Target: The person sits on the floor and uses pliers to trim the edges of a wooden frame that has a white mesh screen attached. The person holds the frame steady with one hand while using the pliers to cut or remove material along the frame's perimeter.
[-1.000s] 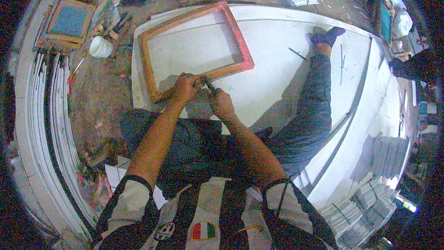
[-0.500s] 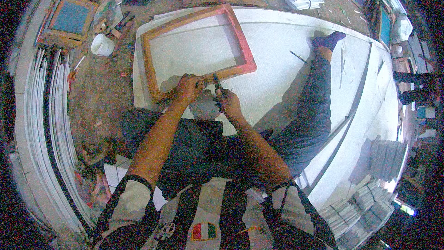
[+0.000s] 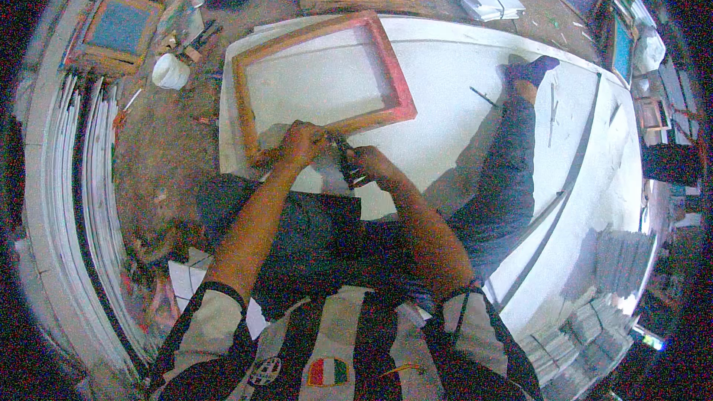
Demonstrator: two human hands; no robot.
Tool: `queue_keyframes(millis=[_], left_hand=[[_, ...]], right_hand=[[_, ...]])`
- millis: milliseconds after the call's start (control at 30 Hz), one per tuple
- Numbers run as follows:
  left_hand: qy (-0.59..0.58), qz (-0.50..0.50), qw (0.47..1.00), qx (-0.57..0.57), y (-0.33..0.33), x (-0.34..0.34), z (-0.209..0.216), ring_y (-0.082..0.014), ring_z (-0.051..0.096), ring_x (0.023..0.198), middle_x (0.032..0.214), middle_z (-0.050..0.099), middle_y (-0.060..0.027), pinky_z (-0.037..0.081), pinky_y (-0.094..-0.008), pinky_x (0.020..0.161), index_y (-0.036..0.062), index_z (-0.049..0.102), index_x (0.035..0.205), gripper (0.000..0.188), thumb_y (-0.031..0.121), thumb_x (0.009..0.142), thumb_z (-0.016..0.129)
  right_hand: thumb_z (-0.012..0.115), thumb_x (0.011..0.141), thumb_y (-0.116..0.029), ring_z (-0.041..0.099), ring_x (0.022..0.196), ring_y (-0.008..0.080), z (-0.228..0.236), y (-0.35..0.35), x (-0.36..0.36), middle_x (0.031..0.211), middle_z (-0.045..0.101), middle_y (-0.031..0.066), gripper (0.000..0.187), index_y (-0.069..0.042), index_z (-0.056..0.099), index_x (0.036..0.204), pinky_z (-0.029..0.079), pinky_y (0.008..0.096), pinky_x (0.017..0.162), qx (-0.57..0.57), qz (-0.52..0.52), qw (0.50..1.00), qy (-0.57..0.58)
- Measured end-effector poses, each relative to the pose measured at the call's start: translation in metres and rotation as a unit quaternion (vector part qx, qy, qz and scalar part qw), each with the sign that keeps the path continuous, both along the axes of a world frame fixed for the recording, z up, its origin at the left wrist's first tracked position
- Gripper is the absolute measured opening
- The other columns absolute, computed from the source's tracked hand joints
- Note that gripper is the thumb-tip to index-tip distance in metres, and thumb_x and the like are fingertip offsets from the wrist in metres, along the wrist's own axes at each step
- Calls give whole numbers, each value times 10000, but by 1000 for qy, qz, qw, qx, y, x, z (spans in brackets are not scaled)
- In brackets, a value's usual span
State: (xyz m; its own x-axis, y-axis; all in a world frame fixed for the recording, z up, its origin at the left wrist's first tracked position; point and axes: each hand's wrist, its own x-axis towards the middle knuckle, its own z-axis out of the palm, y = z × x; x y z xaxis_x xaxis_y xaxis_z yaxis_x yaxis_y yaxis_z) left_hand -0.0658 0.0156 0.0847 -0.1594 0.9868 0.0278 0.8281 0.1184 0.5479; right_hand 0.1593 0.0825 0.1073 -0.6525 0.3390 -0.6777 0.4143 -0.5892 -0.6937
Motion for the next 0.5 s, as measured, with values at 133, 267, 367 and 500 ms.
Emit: queue_keyframes(millis=[133, 267, 367, 500], left_hand=[[10, 4, 999, -31, 0, 1, 8, -335, 624, 995, 963, 716, -138, 506, -442, 910, 77, 764, 1004, 320, 254, 744, 818], [16, 11, 1000, -23, 0, -1, 3, -335, 629, 981, 955, 717, -131, 508, -442, 899, 95, 769, 1001, 315, 262, 739, 823], [16, 5, 1000, -14, -1, 0, 5, -335, 634, 966, 948, 718, -126, 511, -438, 889, 99, 771, 995, 316, 271, 736, 828], [-2, 6, 1000, -13, 1, 2, 4, -335, 637, 961, 947, 721, -121, 512, -436, 884, 104, 772, 994, 306, 273, 744, 825]], right_hand=[[561, 1008, -379, 727, 907, 355, 14, 29, -2, 1089, 704, 210, 471, 33, 567, 1237, 617, 479, 751, -62, 59, 996, 9], [574, 981, -419, 697, 1022, 408, 14, 50, -6, 1153, 687, 251, 528, 23, 549, 1269, 585, 560, 805, -126, 117, 985, 11], [566, 974, -444, 670, 1087, 411, 2, 56, -6, 1158, 685, 250, 549, 17, 550, 1271, 563, 592, 833, -162, 121, 979, 21], [798, 817, -292, 701, 1042, 334, -57, 63, 8, 1142, 718, 163, 522, -6, 633, 1221, 613, 508, 788, -29, 193, 974, 118]])
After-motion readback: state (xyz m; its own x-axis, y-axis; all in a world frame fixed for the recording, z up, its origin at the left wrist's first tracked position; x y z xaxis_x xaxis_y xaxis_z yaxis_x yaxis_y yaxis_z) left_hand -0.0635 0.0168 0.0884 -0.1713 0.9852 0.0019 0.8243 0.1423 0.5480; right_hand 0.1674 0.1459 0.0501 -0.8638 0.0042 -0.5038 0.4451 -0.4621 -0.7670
